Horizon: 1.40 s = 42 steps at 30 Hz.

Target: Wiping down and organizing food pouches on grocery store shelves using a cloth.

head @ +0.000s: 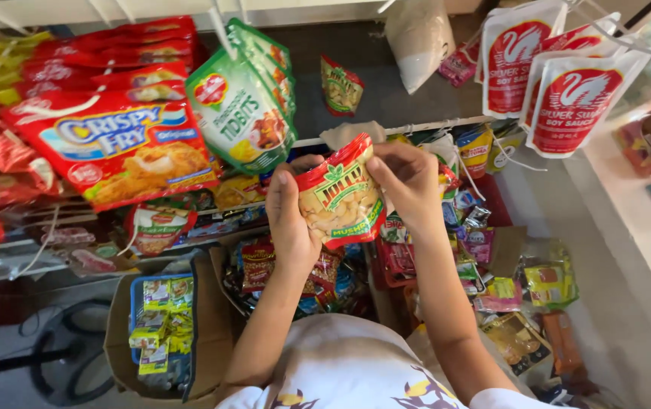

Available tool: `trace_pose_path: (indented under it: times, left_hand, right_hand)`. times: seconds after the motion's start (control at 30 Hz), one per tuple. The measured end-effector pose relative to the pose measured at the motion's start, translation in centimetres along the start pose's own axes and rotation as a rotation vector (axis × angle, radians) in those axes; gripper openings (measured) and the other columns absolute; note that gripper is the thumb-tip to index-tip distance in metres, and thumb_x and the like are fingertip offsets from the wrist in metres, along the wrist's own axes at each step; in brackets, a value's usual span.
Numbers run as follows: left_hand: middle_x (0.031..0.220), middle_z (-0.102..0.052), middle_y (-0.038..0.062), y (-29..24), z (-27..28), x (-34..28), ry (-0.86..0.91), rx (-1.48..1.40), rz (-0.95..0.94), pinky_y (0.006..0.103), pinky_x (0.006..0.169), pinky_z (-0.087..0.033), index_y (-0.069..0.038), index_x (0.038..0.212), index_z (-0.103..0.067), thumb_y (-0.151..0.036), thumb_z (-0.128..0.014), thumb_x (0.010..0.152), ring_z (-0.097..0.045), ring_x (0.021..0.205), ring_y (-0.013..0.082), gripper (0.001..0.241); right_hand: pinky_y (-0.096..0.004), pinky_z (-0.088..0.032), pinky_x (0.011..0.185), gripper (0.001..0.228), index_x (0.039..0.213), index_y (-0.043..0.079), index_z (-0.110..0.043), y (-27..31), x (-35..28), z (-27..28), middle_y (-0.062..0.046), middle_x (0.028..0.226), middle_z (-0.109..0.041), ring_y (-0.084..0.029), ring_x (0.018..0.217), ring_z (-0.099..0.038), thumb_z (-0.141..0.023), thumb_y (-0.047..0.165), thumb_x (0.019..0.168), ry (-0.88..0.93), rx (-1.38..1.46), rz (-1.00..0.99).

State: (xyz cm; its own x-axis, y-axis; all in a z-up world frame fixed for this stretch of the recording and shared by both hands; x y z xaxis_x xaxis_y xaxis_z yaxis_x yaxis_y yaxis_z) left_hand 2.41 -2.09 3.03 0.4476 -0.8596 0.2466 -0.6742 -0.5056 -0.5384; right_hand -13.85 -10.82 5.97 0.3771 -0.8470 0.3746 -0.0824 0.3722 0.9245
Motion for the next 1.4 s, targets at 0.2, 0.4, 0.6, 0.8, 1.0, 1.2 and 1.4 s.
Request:
trace_pose_path:
  times: [0.2, 0.4, 0.6, 0.8, 1.0, 1.2, 1.4]
  left_hand:
    - [0.117, -0.068, 0.015, -7.1, -0.9, 0.9, -0.034, -0.013, -0.055, 0.0369, 0.099, -0.057, 0.004, 0.117, -0.061, -0.032, -0.058, 0.106, -0.069, 0.108, 0.0207, 0.038]
    - [0.1, -0.065, 0.004, -13.0, -3.1, 3.1, 0.059, 0.554, -0.328, 0.0246, 0.085, -0.049, 0.0, 0.106, -0.059, -0.023, -0.069, 0.107, -0.057, 0.094, 0.0068, 0.025]
    - [0.089, -0.05, -0.004, -14.3, -3.5, 4.4, 0.082, 0.499, -0.355, 0.0227, 0.075, -0.038, -0.006, 0.094, -0.048, -0.022, -0.066, 0.11, -0.041, 0.083, 0.0037, 0.029]
    - [0.083, -0.048, -0.005, -13.9, -3.0, 5.2, 0.083, 0.485, -0.324, 0.0216, 0.068, -0.034, -0.007, 0.091, -0.048, -0.022, -0.066, 0.108, -0.038, 0.078, 0.0027, 0.03]
    - [0.086, -0.052, -0.004, -13.5, -2.7, 4.9, 0.094, 0.457, -0.289, 0.0215, 0.072, -0.039, -0.006, 0.094, -0.05, -0.021, -0.065, 0.108, -0.042, 0.08, 0.0024, 0.026]
    - [0.103, -0.06, 0.002, -14.7, -5.4, 3.8, 0.075, 0.507, -0.409, 0.024, 0.081, -0.049, -0.001, 0.116, -0.053, -0.013, -0.062, 0.106, -0.056, 0.094, 0.0058, 0.018]
    - [0.124, -0.067, 0.011, -16.5, -7.4, 3.0, 0.135, 1.193, -0.874, 0.0337, 0.098, -0.056, -0.011, 0.14, -0.059, 0.004, -0.057, 0.106, -0.068, 0.112, 0.023, 0.037]
  right_hand:
    - [-0.018, -0.043, 0.071, 0.012, 0.104, 0.001, -0.062, 9.2, 1.8, -6.1, 0.002, 0.089, -0.067, -0.001, 0.082, -0.058, -0.064, 0.012, 0.11, 0.081, 0.16, 0.075]
    - [-0.02, -0.052, 0.077, 0.012, 0.106, -0.005, -0.067, 14.5, 7.5, -10.4, -0.001, 0.095, -0.072, -0.003, 0.087, -0.064, -0.066, 0.006, 0.109, 0.134, 0.065, 0.273]
    - [-0.02, -0.051, 0.073, 0.014, 0.101, -0.007, -0.068, 15.3, 9.4, -11.5, -0.002, 0.09, -0.071, -0.003, 0.083, -0.063, -0.067, 0.005, 0.109, 0.128, -0.022, 0.32]
    - [-0.021, -0.05, 0.073, 0.015, 0.096, -0.005, -0.064, 14.3, 10.5, -11.4, 0.001, 0.089, -0.068, -0.003, 0.083, -0.062, -0.066, 0.004, 0.109, 0.157, 0.059, 0.319]
    - [-0.02, -0.039, 0.058, 0.023, 0.085, -0.002, -0.061, 15.1, 10.2, -11.8, 0.003, 0.074, -0.063, 0.0, 0.067, -0.052, -0.065, 0.004, 0.107, 0.102, -0.011, 0.234]
    - [-0.02, -0.039, 0.058, 0.023, 0.081, -0.002, -0.057, 15.1, 11.2, -11.5, 0.003, 0.073, -0.06, 0.001, 0.066, -0.053, -0.067, -0.001, 0.102, 0.089, -0.097, 0.314]
    - [-0.019, -0.039, 0.057, 0.021, 0.078, -0.001, -0.057, 14.5, 12.5, -11.1, 0.005, 0.073, -0.058, 0.001, 0.067, -0.053, -0.068, -0.003, 0.096, 0.125, -0.143, 0.354]
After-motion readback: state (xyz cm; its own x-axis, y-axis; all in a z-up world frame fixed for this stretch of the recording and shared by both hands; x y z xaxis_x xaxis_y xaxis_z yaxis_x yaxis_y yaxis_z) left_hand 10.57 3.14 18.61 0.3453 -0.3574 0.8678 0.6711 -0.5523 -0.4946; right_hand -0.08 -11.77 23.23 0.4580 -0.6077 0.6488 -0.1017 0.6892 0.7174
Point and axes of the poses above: each hand's wrist, its own x-axis towards the middle knuckle, its own z-axis out of the back of the hand, y = z × x, the point moved 1 cm from there along x, towards the middle knuckle
